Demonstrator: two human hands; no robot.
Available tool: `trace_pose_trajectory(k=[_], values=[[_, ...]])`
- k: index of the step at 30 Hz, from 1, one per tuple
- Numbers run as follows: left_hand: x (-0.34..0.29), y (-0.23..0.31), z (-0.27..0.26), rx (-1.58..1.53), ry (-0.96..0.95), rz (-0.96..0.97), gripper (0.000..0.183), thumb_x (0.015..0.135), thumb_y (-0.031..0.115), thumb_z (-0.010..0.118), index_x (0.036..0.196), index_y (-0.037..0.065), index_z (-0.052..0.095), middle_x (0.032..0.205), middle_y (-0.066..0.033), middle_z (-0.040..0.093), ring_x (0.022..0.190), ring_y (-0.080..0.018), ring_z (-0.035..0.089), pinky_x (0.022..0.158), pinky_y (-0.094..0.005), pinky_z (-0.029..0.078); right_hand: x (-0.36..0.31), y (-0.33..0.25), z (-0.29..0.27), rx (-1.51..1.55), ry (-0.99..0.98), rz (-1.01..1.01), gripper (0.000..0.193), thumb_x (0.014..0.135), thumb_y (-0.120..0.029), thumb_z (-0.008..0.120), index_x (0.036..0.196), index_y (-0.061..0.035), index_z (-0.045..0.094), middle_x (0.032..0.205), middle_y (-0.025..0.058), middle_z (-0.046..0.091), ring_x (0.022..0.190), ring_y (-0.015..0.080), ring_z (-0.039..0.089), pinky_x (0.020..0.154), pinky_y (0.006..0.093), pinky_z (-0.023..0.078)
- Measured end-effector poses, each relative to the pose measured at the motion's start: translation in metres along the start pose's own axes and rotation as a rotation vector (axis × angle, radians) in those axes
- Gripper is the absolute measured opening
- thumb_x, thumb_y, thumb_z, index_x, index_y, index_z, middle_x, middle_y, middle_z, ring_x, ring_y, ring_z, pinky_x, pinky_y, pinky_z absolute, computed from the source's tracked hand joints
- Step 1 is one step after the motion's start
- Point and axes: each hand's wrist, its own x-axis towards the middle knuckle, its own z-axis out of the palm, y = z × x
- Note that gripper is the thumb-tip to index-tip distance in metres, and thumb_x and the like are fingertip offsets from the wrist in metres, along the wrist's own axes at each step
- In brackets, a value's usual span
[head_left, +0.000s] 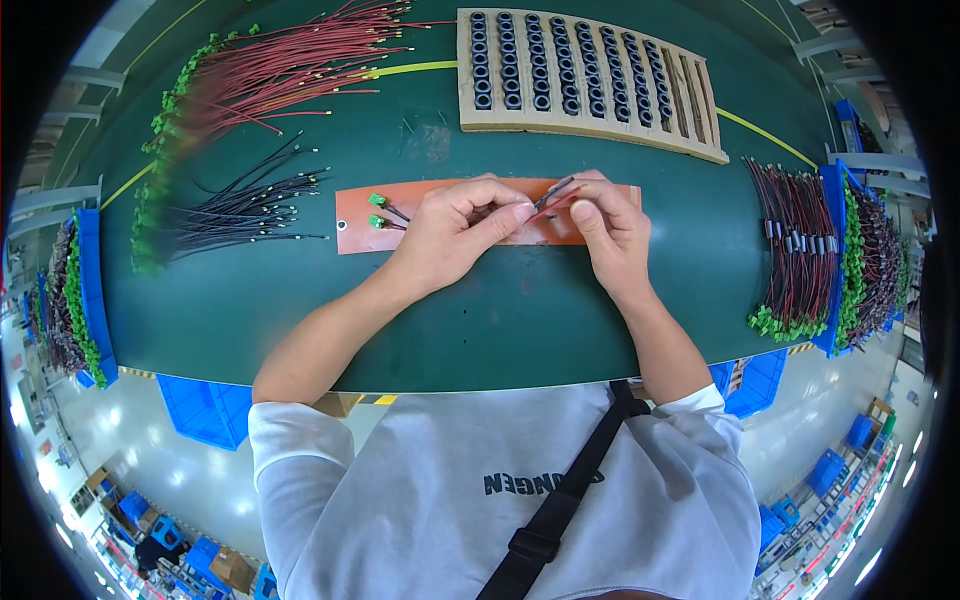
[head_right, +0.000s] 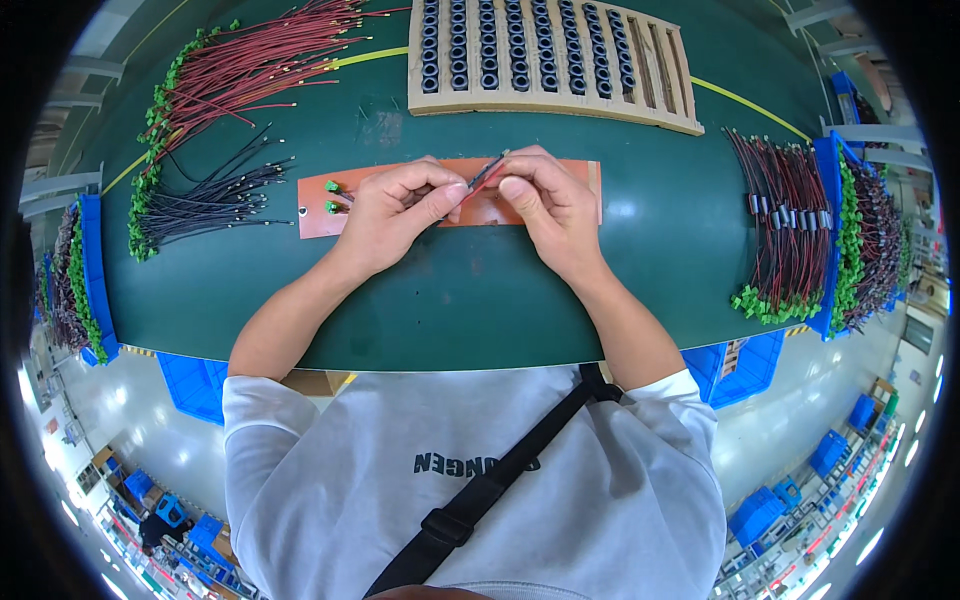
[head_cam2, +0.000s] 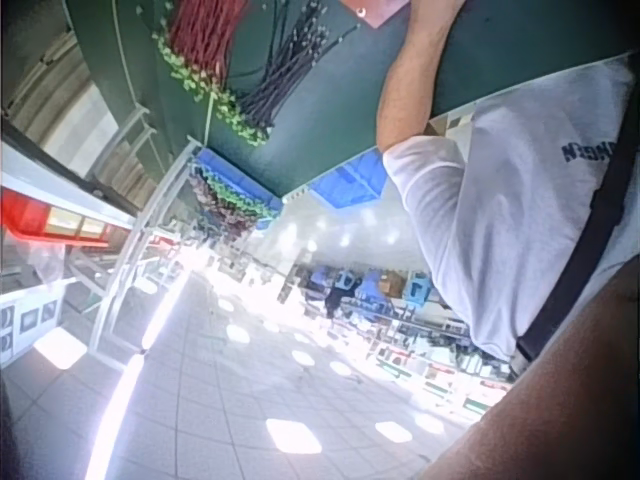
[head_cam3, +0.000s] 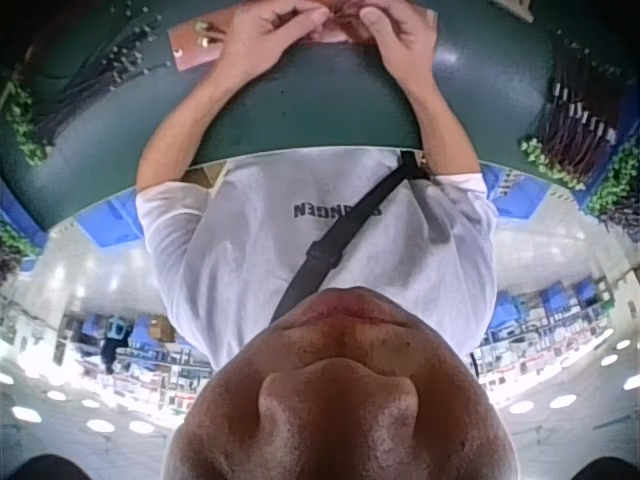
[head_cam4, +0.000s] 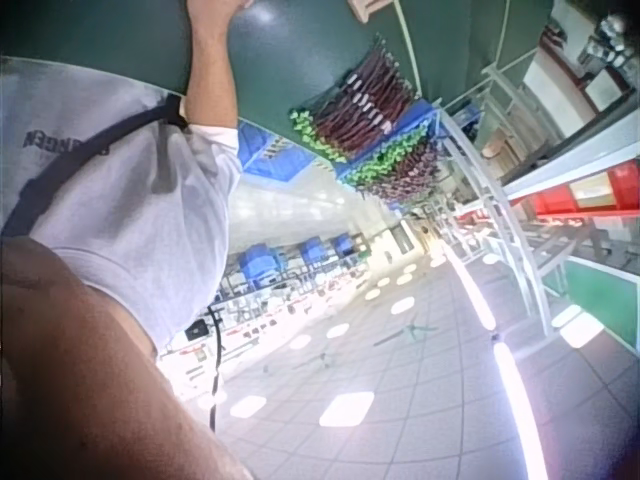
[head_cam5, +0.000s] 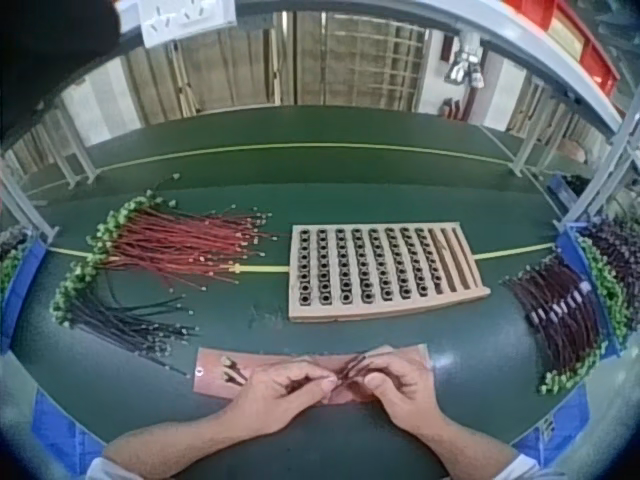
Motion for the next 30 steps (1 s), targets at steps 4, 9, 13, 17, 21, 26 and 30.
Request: trace_pose_trajectory(k=[4, 9, 13, 17, 21, 26, 30], values=[[-0.0013, -0.0054, 0.0017, 0.229, 0.019, 0.135, 0.014, 0.101, 0.007, 0.065, 0.109, -0.002, 0.07, 0.093, -0.0041, 0.064, 0.082, -0.0101, 0.063, 0.072, -0.0241, 0.052, -0.0041, 0.0036, 0.0043, -0.043, 0.049, 0.065, 0.011, 0.096, -0.008, 0.07, 0.1, 0.0021, 0.072, 0.096, 0.0095, 0.069, 0.089, 0.0175, 0.064, 0.082, 0.0297, 0.051], [-0.0022, -0.0072, 0.0037, 0.265, 0.053, 0.155, 0.013, 0.101, 0.009, 0.065, 0.107, -0.002, 0.071, 0.093, -0.0047, 0.067, 0.082, -0.0105, 0.064, 0.072, -0.0248, 0.053, -0.0024, -0.0007, 0.0035, -0.09, 0.076, 0.17, 0.01, 0.094, -0.007, 0.072, 0.091, 0.0025, 0.074, 0.084, 0.0072, 0.068, 0.078, 0.0133, 0.061, 0.07, 0.0269, 0.049], [-0.0042, -0.001, 0.0084, 0.177, 0.055, 0.075, 0.015, 0.102, 0.011, 0.063, 0.106, -0.001, 0.071, 0.093, -0.0052, 0.071, 0.082, -0.0102, 0.065, 0.073, -0.025, 0.054, -0.0027, -0.0004, 0.0028, -0.08, 0.07, 0.187, 0.012, 0.095, -0.008, 0.073, 0.09, 0.0032, 0.074, 0.08, 0.0065, 0.066, 0.072, 0.012, 0.059, 0.064, 0.0261, 0.047], [-0.0031, -0.0026, 0.0089, 0.17, 0.037, 0.074, 0.017, 0.103, 0.013, 0.062, 0.107, -0.001, 0.07, 0.091, -0.0044, 0.072, 0.082, -0.0097, 0.066, 0.074, -0.0248, 0.054, -0.001, -0.003, 0.0044, -0.096, 0.052, 0.142, 0.015, 0.095, -0.01, 0.073, 0.089, 0.0034, 0.074, 0.079, 0.006, 0.066, 0.071, 0.0111, 0.058, 0.063, 0.0254, 0.046], [-0.0028, 0.0009, 0.008, 0.21, 0.019, 0.052, 0.017, 0.104, 0.014, 0.063, 0.108, -0.001, 0.07, 0.091, -0.0044, 0.072, 0.082, -0.0097, 0.066, 0.074, -0.0247, 0.054, -0.003, 0.001, 0.0058, -0.085, 0.061, 0.17, 0.018, 0.095, -0.013, 0.074, 0.088, 0.0035, 0.073, 0.078, 0.0053, 0.065, 0.07, 0.0097, 0.057, 0.062, 0.025, 0.045], [-0.0034, -0.0003, 0.0094, 0.209, 0.027, 0.039, 0.018, 0.103, 0.014, 0.063, 0.109, -0.001, 0.07, 0.091, -0.0043, 0.072, 0.083, -0.0096, 0.066, 0.075, -0.0244, 0.054, -0.0032, 0.0022, 0.0058, -0.071, 0.07, 0.185, 0.021, 0.096, -0.015, 0.074, 0.086, 0.003, 0.072, 0.078, 0.003, 0.064, 0.069, 0.0075, 0.053, 0.06, 0.0246, 0.042], [-0.0039, 0.001, 0.0099, 0.227, 0.023, 0.038, 0.018, 0.104, 0.014, 0.063, 0.109, -0.001, 0.071, 0.091, -0.0041, 0.072, 0.082, -0.0094, 0.066, 0.074, -0.0242, 0.054, -0.004, 0.0034, 0.0063, -0.038, 0.073, 0.19, 0.02, 0.096, -0.015, 0.074, 0.086, 0.0026, 0.072, 0.079, 0.002, 0.063, 0.069, 0.0059, 0.051, 0.059, 0.0236, 0.04]])
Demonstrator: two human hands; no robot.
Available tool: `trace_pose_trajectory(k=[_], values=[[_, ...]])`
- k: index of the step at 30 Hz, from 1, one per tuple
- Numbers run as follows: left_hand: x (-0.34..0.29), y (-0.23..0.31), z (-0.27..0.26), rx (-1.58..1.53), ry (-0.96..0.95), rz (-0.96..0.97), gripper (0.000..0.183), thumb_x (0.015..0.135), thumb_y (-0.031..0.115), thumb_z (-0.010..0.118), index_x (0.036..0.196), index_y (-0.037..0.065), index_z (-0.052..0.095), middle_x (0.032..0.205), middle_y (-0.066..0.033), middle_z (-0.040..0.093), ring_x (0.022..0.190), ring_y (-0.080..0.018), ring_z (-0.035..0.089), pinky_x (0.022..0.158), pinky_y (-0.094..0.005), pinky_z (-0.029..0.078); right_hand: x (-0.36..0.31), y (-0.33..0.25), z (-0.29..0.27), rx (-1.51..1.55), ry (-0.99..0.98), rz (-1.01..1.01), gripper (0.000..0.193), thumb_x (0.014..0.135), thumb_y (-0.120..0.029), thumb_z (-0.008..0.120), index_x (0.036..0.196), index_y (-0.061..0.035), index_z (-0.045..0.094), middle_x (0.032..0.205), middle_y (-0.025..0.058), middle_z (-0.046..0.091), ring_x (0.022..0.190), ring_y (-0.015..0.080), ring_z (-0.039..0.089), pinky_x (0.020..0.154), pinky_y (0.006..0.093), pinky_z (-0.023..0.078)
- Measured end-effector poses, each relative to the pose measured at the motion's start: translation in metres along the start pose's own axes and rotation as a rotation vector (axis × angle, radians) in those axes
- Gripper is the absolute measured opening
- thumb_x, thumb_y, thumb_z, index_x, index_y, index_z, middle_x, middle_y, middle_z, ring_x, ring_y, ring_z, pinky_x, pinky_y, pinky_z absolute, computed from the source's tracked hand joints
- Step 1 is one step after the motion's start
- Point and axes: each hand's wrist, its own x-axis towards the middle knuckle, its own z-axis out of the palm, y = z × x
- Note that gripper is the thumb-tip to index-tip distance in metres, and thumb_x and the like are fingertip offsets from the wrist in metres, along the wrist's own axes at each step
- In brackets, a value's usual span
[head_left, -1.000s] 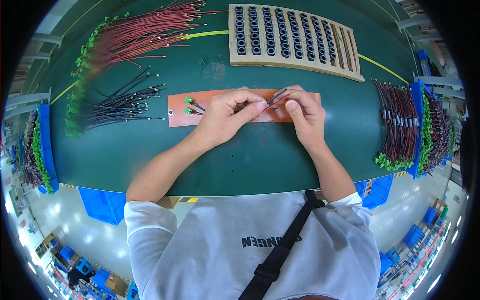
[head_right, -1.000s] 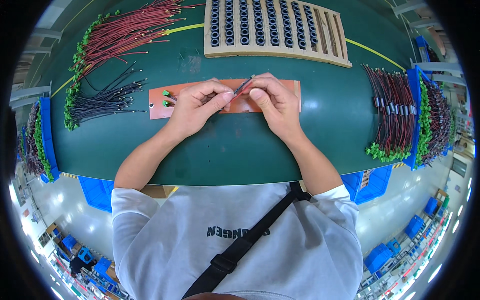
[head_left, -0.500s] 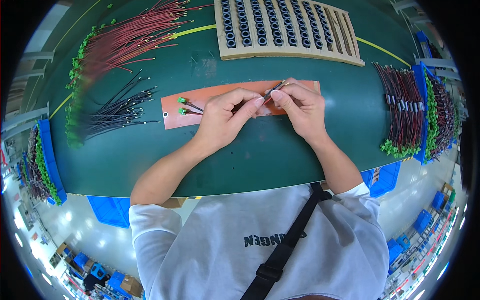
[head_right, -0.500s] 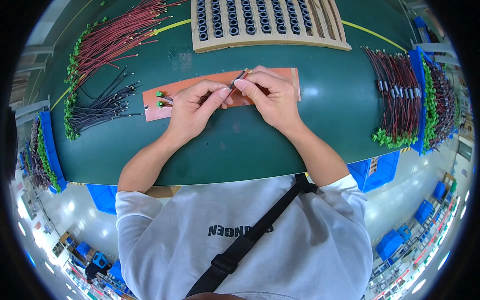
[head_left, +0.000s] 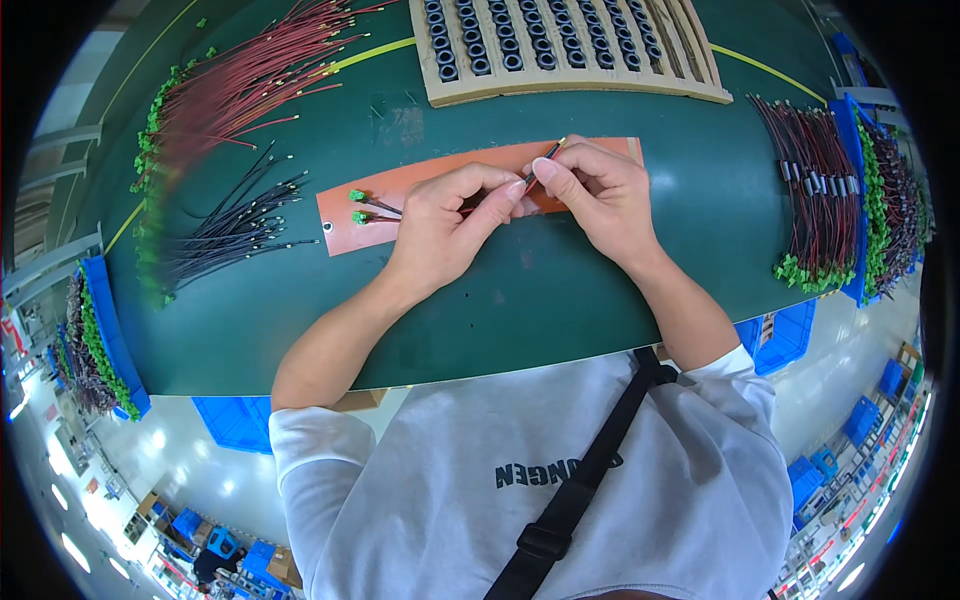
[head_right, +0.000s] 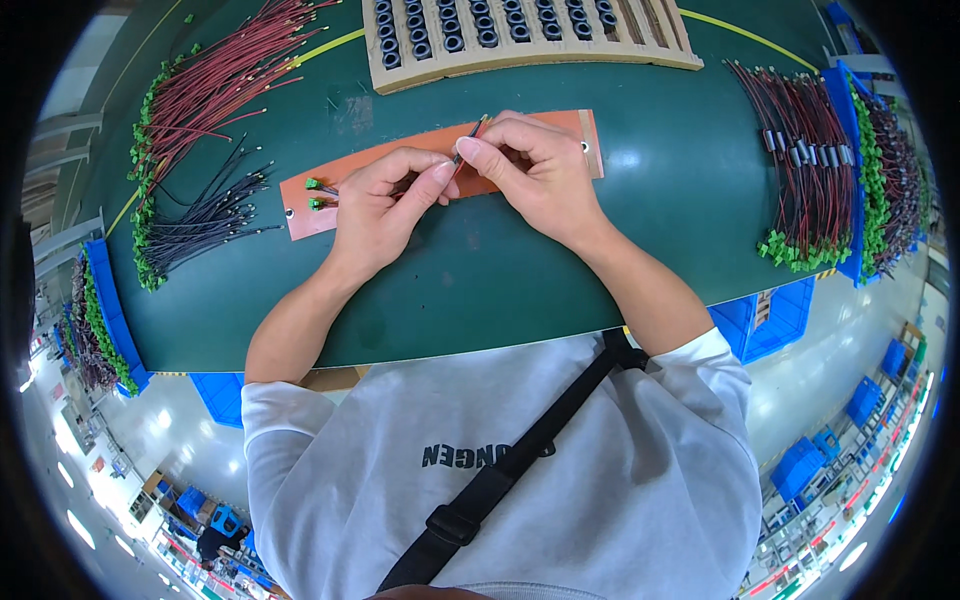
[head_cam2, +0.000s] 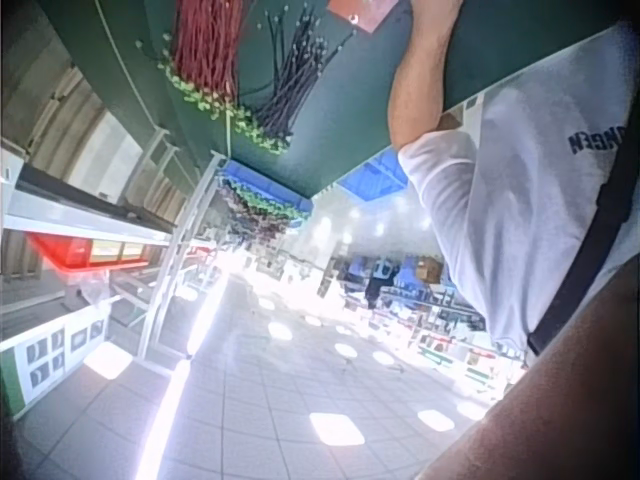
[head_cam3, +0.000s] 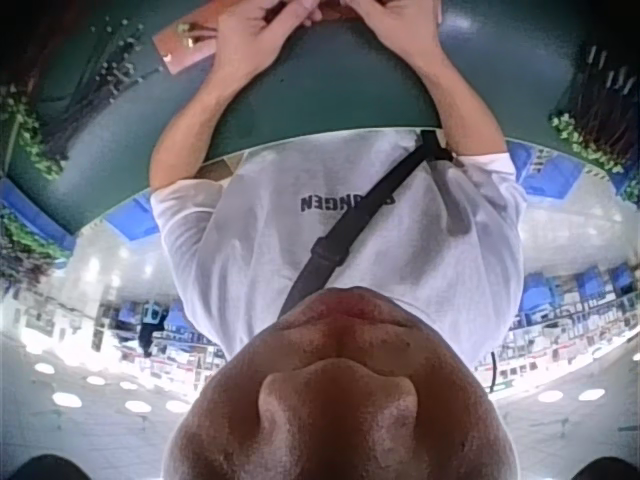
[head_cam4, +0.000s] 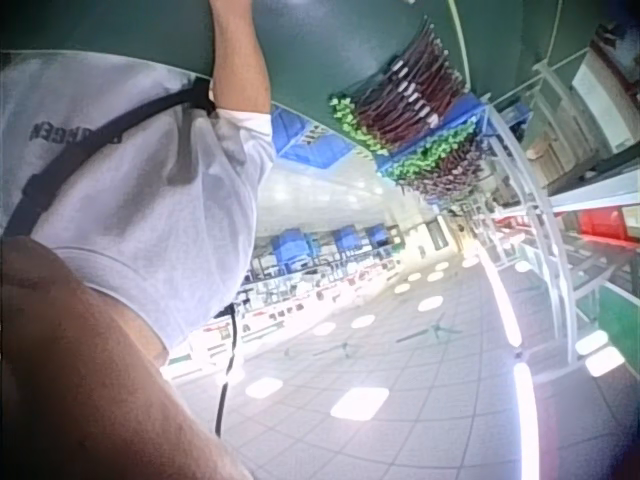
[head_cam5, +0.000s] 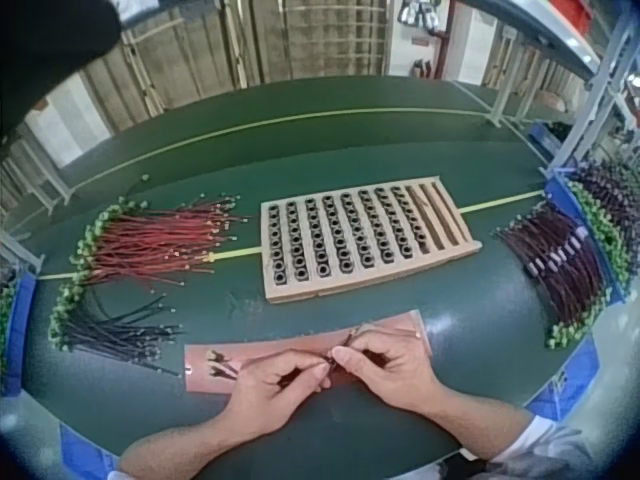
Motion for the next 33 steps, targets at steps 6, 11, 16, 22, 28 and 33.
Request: trace_pose_trajectory(k=[6, 11, 16, 22, 28, 33], values=[[0.003, -0.004, -0.003, -0.138, 0.05, 0.006, 0.018, 0.107, 0.013, 0.055, 0.113, -0.001, 0.065, 0.104, -0.0099, 0.07, 0.088, -0.0124, 0.067, 0.078, -0.0268, 0.056, 0.009, 0.0, -0.013, -0.019, -0.025, 0.006, 0.017, 0.094, -0.012, 0.075, 0.088, 0.0031, 0.073, 0.082, 0.003, 0.069, 0.066, 0.0041, 0.059, 0.057, 0.02, 0.045], [0.003, -0.008, -0.017, 0.021, 0.148, 0.294, 0.008, 0.106, 0.008, 0.052, 0.11, 0.001, 0.055, 0.12, -0.0159, 0.063, 0.106, -0.019, 0.065, 0.087, -0.0337, 0.059, 0.005, -0.014, -0.02, -0.129, -0.006, 0.052, 0.014, 0.094, -0.011, 0.074, 0.09, 0.0023, 0.074, 0.082, 0.0024, 0.072, 0.063, 0.0059, 0.062, 0.059, 0.0215, 0.048], [-0.016, -0.002, -0.031, 0.538, 0.082, 0.431, 0.037, 0.086, -0.002, 0.077, 0.114, 0.003, 0.053, 0.121, -0.0168, 0.064, 0.113, -0.0257, 0.065, 0.096, -0.037, 0.056, 0.001, -0.016, -0.031, -0.452, 0.001, -0.088, 0.011, 0.092, -0.012, 0.075, 0.091, -0.0013, 0.075, 0.083, 0.005, 0.072, 0.067, 0.0137, 0.063, 0.071, 0.0279, 0.047], [-0.011, -0.011, -0.024, 0.62, 0.134, 0.308, 0.055, 0.08, 0.0, 0.084, 0.125, 0.003, 0.052, 0.114, -0.0121, 0.073, 0.106, -0.0218, 0.07, 0.093, -0.0341, 0.057, -0.002, -0.001, -0.038, -0.573, 0.017, -0.249, 0.012, 0.089, -0.016, 0.075, 0.086, -0.0048, 0.072, 0.085, 0.0037, 0.072, 0.072, 0.0188, 0.059, 0.077, 0.0334, 0.043], [-0.008, -0.008, -0.016, 0.47, 0.154, 0.169, 0.052, 0.082, -0.001, 0.081, 0.125, 0.004, 0.051, 0.109, -0.0104, 0.074, 0.101, -0.0194, 0.072, 0.092, -0.0323, 0.057, -0.002, 0.0, -0.036, -0.713, 0.006, -0.238, 0.017, 0.088, -0.019, 0.075, 0.08, -0.0056, 0.068, 0.082, 0.0033, 0.07, 0.074, 0.0209, 0.057, 0.076, 0.0359, 0.041], [-0.008, -0.009, -0.023, 0.353, 0.104, 0.111, 0.047, 0.085, -0.004, 0.078, 0.122, 0.005, 0.05, 0.109, -0.0111, 0.073, 0.102, -0.0196, 0.072, 0.093, -0.0321, 0.058, -0.001, 0.004, -0.029, -0.705, -0.034, -0.268, 0.017, 0.088, -0.018, 0.075, 0.078, -0.0066, 0.067, 0.076, 0.0025, 0.066, 0.072, 0.0197, 0.055, 0.077, 0.0355, 0.039]])
